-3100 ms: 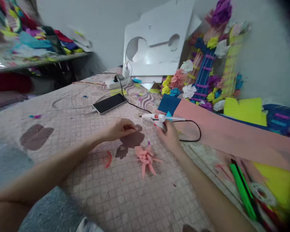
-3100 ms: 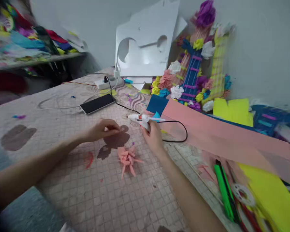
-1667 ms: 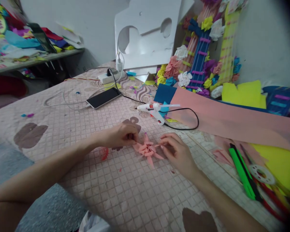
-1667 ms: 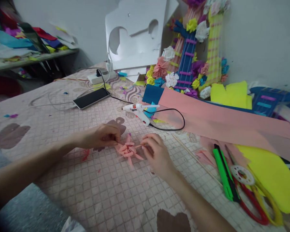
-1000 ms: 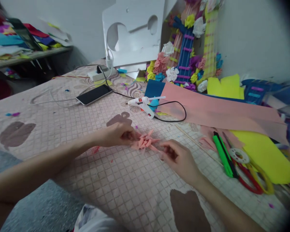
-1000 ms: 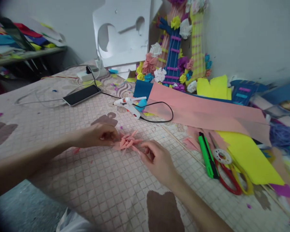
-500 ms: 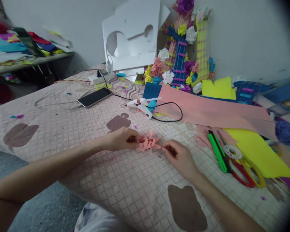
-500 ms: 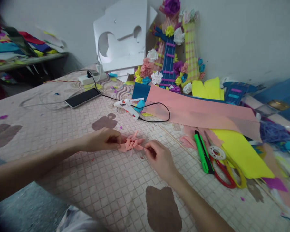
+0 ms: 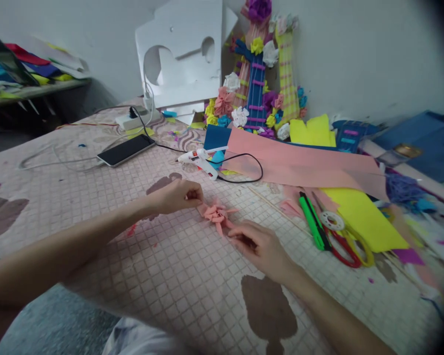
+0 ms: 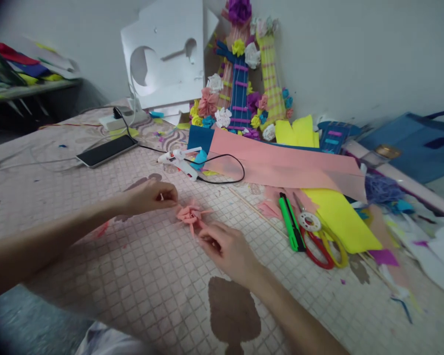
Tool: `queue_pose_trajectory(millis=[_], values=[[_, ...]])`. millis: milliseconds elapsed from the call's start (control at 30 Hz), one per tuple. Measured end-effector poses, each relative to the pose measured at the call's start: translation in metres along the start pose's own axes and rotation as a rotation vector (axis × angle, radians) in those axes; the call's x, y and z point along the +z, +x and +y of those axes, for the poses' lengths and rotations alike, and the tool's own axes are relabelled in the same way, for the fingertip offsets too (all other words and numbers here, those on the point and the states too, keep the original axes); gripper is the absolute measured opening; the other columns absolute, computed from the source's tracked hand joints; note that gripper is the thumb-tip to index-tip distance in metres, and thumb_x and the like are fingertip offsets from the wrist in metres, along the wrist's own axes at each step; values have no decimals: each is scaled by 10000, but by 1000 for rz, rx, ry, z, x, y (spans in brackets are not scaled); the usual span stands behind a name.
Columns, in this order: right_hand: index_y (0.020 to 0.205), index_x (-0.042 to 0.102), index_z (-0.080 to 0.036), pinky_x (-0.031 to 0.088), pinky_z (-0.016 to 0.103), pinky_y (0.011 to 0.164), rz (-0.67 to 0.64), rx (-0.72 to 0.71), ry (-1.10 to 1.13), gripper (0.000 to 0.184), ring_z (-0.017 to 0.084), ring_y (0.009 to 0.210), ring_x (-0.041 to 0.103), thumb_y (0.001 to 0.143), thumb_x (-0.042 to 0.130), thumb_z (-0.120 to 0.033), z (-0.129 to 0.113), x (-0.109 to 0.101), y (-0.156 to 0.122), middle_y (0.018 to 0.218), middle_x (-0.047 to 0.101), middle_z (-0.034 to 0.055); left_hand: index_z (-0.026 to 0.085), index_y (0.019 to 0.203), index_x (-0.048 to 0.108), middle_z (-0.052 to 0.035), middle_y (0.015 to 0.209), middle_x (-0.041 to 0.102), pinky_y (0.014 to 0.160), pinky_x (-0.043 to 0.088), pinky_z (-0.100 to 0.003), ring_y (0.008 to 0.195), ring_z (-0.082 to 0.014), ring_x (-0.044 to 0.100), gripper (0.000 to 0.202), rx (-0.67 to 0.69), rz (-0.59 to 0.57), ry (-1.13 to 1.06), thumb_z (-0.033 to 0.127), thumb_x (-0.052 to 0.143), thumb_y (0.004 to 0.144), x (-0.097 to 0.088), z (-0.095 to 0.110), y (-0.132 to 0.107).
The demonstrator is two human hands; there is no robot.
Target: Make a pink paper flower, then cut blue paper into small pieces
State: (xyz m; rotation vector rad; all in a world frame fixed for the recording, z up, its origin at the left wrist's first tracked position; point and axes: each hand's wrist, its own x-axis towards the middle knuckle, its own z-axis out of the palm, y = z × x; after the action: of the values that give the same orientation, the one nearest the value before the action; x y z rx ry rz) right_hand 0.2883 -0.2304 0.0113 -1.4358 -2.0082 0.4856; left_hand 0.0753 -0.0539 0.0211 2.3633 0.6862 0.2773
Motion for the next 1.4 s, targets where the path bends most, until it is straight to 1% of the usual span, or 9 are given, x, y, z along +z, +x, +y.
queue_pose_trajectory(millis=[100,167,300,467,700,800,1000,1233,1400], values=[[882,583,-228,433,258,558,129,103,-188,95,133,623,556,888,490,-242,19,-23,-1,769,616,7,154,781,617,-6,697,622,559,374,-196,593,-90,521,78,-17,218,106,211,566,784,-4,1,1],[870,568,-225,454,313,634,248,153,-399,71,171,677,573,863,498,-232,39,-37,-2,777,613,24,158,786,612,-6,698,614,563,372,-203,591,-90,508,78,-31,311,136,220,568,802,-6,7,-4],[870,543,-202,452,402,693,275,197,-752,89,271,841,564,794,500,-182,78,-47,-5,868,587,92,161,766,610,9,683,604,571,384,-206,579,-85,496,101,6,285,107,245,582,816,-5,22,-18],[886,526,-191,460,399,663,187,229,-811,165,277,813,546,761,460,-106,91,-38,-4,789,552,77,168,728,598,12,650,591,569,374,-213,580,-94,501,108,90,227,207,228,580,816,5,30,-29],[936,537,-218,474,366,712,413,87,-521,178,229,849,561,830,430,-124,59,-32,0,889,547,72,160,704,595,-39,662,610,516,295,-245,584,-140,524,328,17,202,440,460,587,836,26,35,-41],[954,534,-219,468,305,677,342,36,-404,175,189,814,578,861,416,-129,38,-19,1,872,569,51,161,753,608,-48,706,630,526,307,-250,624,-163,553,275,17,127,460,418,583,849,31,40,-44],[901,609,-206,423,254,582,161,172,-276,110,135,631,585,857,508,-215,11,4,6,786,650,6,154,807,611,-54,790,649,601,392,-272,722,-187,593,157,4,80,499,223,499,893,33,44,-42],[1000,649,-264,476,247,657,77,190,-136,208,137,785,665,853,538,-168,-4,17,14,999,718,-21,150,753,596,-48,741,632,575,394,-264,683,-177,572,152,12,149,506,208,522,872,31,33,-37],[1092,592,-243,479,262,680,87,127,-163,209,152,806,672,923,479,-293,-6,18,8,1022,709,11,159,842,610,-53,822,605,682,443,-293,791,-189,557,51,101,284,391,145,564,825,25,28,-36]])
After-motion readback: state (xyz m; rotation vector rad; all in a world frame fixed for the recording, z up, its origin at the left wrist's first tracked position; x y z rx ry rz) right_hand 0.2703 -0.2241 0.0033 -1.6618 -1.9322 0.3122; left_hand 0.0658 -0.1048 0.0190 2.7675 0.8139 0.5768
